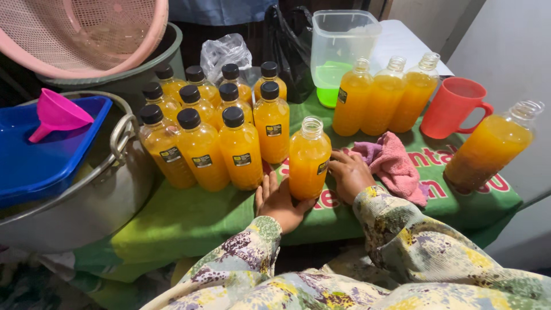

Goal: The person repeatedly picks up plastic bottles filled with orange liquid, wipes the necks with a pink cloth, and screws on black caps. The capped bottles are placed in a row on a green tablecloth. A plastic bag of caps and a red mug are also visible on the table.

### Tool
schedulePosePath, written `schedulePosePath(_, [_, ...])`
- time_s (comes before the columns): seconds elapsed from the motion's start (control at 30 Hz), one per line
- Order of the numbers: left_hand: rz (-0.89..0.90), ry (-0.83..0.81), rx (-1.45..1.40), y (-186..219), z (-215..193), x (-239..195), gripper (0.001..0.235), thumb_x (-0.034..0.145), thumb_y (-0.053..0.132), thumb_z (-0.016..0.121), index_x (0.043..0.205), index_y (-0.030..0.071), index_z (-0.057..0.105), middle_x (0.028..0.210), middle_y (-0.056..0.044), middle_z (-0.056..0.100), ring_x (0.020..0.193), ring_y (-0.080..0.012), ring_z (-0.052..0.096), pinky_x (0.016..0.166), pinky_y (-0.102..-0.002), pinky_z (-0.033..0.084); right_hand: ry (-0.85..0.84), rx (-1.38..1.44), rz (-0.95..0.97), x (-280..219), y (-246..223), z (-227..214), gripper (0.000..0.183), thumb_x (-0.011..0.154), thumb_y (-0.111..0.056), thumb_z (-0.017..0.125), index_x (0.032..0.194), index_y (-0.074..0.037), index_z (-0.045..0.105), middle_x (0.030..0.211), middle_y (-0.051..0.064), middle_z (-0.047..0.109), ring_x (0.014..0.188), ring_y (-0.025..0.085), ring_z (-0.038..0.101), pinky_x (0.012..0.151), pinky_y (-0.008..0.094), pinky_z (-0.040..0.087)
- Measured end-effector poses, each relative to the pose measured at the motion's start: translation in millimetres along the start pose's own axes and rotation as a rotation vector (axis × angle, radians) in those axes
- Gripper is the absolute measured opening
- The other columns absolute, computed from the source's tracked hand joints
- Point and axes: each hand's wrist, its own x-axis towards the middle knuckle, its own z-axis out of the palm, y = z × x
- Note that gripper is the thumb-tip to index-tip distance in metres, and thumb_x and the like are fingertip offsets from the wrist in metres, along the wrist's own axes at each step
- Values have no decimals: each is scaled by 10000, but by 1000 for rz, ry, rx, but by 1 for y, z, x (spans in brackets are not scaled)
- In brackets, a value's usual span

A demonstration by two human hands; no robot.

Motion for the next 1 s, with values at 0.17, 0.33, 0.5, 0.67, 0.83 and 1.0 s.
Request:
schedulePosePath(0.17, [-41,32,122,15,-8,-20,816,835,545,713,1398,22,439,1492,-222,407,1447,-382,316,1165,-526,256,174,159,105,-13,-2,-25,360,750,-75,837,1090,-94,719,1266,166,644,1170,345,616,974,444,514])
schedulePosePath(0.33, [-53,-107,-419,49,1,-46,394,993,435,605,1187,95,653,1058,-140,722,953,-318,695,878,-462,565,-97,746,692,-25,-9,-70,400,759,-155,880,1073,-36,664,989,51,697,904,152,664,794,315,554])
schedulePosePath(0.5, [-292,-597,-1656,66,2,-24,353,1027,374,515,1153,45,528,914,-84,689,794,-229,731,759,-380,637,-361,1021,539,-27,-24,-98,305,759,-103,849,982,-32,653,916,16,709,860,108,692,764,283,572])
schedulePosePath(0.67, [-357,-603,-1678,64,4,-20,230,989,188,642,1189,92,582,939,-53,690,828,-201,728,753,-312,602,-430,731,540,-22,-14,-114,314,819,-248,799,1088,-93,751,991,2,769,799,142,634,688,347,507])
schedulePosePath(0.83, [-363,-564,-1672,59,1,-19,325,932,99,708,1229,79,579,967,-69,706,832,-202,726,746,-302,597,81,-232,349,-41,29,-111,632,558,-403,921,1080,-84,763,1011,176,734,881,351,680,752,478,545])
schedulePosePath(1.0, [-325,-582,-1649,72,5,-11,351,915,127,723,1233,82,583,953,-71,719,815,-203,733,724,-296,593,16,-141,485,-64,41,-106,329,764,-259,836,1041,-95,765,942,150,725,903,340,700,813,454,561])
